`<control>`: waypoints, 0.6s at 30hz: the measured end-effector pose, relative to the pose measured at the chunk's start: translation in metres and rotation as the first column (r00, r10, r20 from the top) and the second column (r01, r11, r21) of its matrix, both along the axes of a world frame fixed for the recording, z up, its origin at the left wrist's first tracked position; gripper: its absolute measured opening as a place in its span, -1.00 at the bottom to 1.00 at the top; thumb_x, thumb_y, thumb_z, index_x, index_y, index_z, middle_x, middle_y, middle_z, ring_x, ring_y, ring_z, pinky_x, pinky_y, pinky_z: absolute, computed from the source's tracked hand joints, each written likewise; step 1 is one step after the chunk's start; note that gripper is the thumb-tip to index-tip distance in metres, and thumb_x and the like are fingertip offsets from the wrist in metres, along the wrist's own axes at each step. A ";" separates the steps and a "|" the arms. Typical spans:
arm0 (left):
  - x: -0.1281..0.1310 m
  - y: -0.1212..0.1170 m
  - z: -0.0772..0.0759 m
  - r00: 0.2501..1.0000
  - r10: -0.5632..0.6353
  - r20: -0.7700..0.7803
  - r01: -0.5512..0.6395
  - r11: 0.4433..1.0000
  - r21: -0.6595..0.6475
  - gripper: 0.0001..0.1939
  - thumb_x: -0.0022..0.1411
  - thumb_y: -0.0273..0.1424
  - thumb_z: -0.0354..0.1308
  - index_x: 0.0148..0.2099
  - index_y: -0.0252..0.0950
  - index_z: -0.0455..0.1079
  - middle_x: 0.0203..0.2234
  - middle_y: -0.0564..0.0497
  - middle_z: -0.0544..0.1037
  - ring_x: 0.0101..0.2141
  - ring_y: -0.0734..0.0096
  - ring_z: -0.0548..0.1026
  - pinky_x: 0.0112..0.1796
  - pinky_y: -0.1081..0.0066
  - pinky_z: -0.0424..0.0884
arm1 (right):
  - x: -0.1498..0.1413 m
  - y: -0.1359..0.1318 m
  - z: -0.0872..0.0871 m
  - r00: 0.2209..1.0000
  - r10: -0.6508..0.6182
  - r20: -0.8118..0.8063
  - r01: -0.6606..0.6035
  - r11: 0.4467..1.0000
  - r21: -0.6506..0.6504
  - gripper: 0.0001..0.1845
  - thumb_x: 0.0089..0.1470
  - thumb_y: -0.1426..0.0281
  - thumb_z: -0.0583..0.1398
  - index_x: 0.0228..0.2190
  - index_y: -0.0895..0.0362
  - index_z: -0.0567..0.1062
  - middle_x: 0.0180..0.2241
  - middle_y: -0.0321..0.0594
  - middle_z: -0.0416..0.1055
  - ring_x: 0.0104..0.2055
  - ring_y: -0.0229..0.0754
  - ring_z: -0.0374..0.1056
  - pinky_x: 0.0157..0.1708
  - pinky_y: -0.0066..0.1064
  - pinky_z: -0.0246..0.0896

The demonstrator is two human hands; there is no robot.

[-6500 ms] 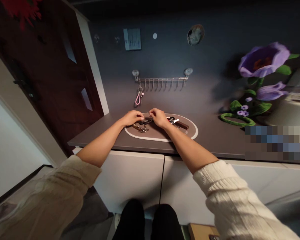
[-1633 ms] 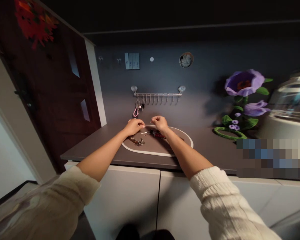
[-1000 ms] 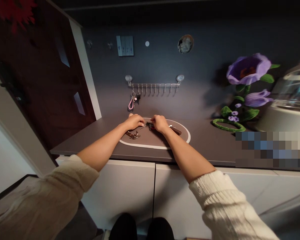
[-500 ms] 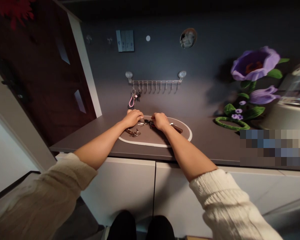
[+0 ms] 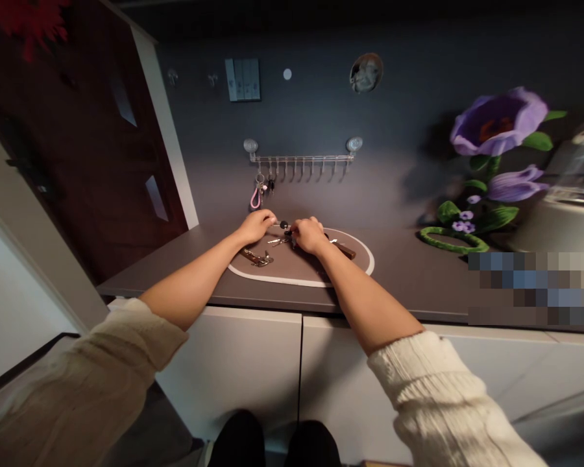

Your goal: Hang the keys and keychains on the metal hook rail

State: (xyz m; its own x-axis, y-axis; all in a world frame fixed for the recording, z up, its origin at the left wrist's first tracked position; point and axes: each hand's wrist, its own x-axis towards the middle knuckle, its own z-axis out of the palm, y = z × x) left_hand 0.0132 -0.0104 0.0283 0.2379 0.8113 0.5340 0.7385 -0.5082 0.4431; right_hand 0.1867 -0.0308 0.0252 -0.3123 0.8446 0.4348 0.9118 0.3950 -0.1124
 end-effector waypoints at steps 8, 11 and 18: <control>0.000 0.004 0.000 0.953 -0.079 0.294 0.106 0.991 -0.078 -0.82 0.18 -0.43 -0.05 -0.35 -0.37 0.35 -0.46 0.01 0.48 -0.40 0.49 0.39 -0.27 0.47 0.28 | -0.002 0.000 0.002 0.980 0.046 -0.193 -0.049 0.999 -0.011 -0.80 -0.02 0.37 0.16 -0.30 0.11 0.50 -0.26 -0.19 0.48 -0.18 -0.18 0.29 -0.10 -0.38 0.07; 0.000 0.003 0.001 0.920 -0.074 0.385 0.129 0.984 -0.120 -0.82 0.18 -0.41 -0.05 -0.36 -0.36 0.34 -0.46 0.02 0.48 -0.40 0.50 0.38 -0.26 0.47 0.28 | -0.003 0.003 0.001 0.940 0.083 -0.332 -0.085 0.996 0.008 -0.78 -0.07 0.36 0.19 -0.31 0.12 0.48 -0.27 -0.20 0.47 -0.19 -0.20 0.30 -0.12 -0.38 0.11; -0.001 0.008 0.000 0.811 -0.112 0.574 0.246 0.956 -0.162 -0.86 0.16 -0.44 -0.02 -0.37 -0.36 0.33 -0.51 0.06 0.43 -0.44 0.54 0.35 -0.25 0.49 0.26 | -0.007 0.008 -0.003 0.768 0.169 -0.618 -0.214 0.977 0.000 -0.72 -0.08 0.44 0.15 -0.23 0.18 0.42 -0.23 -0.18 0.43 -0.19 -0.27 0.31 -0.10 -0.40 0.13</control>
